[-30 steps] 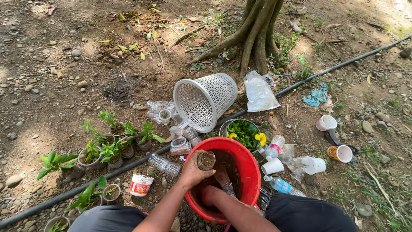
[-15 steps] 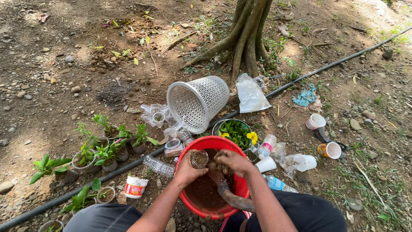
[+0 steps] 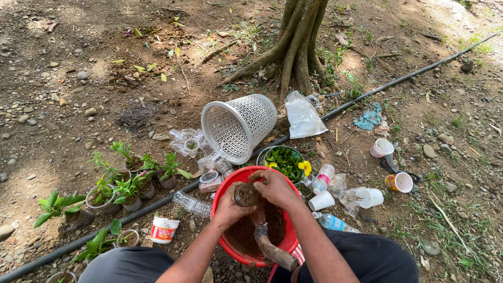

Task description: The person prepares plastic bottles and cups with soil and plants seedlings into them, using scissors to cut materials and pouring water from a bottle.

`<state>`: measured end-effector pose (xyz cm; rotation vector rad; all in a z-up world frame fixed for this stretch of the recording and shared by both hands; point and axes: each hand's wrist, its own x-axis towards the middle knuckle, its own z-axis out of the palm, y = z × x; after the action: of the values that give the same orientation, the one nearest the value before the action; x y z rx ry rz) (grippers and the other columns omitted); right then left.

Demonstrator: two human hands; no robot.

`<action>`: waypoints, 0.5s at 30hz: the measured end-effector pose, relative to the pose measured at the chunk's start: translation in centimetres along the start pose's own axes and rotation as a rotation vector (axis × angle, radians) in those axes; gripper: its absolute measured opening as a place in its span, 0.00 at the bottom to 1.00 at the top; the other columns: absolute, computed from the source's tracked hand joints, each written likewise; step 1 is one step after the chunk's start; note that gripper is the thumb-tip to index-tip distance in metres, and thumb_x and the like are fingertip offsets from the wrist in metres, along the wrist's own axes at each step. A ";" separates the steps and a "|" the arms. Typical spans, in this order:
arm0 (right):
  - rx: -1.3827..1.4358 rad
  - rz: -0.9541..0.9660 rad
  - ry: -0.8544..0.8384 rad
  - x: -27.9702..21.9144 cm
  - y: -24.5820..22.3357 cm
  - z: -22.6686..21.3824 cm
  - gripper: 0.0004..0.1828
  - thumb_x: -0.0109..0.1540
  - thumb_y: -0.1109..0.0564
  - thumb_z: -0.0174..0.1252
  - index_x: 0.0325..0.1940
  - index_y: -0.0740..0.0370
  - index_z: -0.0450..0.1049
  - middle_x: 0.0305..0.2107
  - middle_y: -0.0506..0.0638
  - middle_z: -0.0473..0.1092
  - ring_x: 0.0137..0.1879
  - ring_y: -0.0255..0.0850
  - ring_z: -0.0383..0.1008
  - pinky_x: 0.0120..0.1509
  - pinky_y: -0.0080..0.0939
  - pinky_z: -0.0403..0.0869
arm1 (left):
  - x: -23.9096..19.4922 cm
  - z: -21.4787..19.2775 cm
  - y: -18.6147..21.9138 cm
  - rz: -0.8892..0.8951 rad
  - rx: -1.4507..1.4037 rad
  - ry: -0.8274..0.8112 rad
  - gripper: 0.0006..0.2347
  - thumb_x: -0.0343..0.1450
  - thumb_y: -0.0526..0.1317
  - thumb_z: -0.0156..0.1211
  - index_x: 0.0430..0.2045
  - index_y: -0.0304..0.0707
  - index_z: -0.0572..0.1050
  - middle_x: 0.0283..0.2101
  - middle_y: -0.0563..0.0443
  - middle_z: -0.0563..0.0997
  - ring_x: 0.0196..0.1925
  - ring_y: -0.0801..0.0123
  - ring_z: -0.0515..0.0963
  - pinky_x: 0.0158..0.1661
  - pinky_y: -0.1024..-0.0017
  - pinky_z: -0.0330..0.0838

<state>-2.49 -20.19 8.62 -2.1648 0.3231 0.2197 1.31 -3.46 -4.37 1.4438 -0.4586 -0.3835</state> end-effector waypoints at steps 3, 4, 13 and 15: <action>-0.011 -0.044 0.033 -0.5 -1.1 0.1 0.14 0.60 0.59 0.62 0.50 0.62 0.81 0.39 0.52 0.80 0.44 0.38 0.80 0.52 0.40 0.77 | 0.1 0.3 -0.1 -0.014 -0.177 -0.002 0.32 0.57 0.31 0.79 0.55 0.38 0.67 0.51 0.52 0.79 0.53 0.70 0.79 0.56 0.68 0.76; -0.013 -0.046 0.033 -0.6 -1.3 0.1 0.14 0.60 0.59 0.62 0.50 0.62 0.81 0.39 0.52 0.80 0.44 0.38 0.80 0.52 0.40 0.77 | 0.1 0.4 0.0 -0.034 -0.243 0.006 0.33 0.57 0.31 0.78 0.56 0.40 0.66 0.52 0.54 0.78 0.54 0.71 0.78 0.56 0.69 0.75; -0.121 -0.178 0.120 -2.8 -3.8 0.6 0.17 0.57 0.56 0.66 0.50 0.57 0.78 0.39 0.51 0.70 0.43 0.45 0.74 0.51 0.45 0.75 | 0.1 0.9 2.1 -0.075 -0.182 0.036 0.32 0.57 0.29 0.77 0.57 0.37 0.69 0.53 0.50 0.79 0.54 0.66 0.79 0.54 0.66 0.77; -0.318 -0.157 0.079 -3.4 -4.4 0.6 0.20 0.55 0.53 0.69 0.51 0.56 0.79 0.44 0.53 0.68 0.51 0.47 0.73 0.56 0.49 0.71 | 0.1 1.0 2.3 -0.035 -0.053 0.072 0.34 0.55 0.28 0.78 0.56 0.38 0.67 0.53 0.51 0.78 0.54 0.67 0.78 0.54 0.67 0.75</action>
<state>-4.33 -16.77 12.62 -2.5052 0.1697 0.1012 0.86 -4.17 -2.05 1.4111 -0.3628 -0.3680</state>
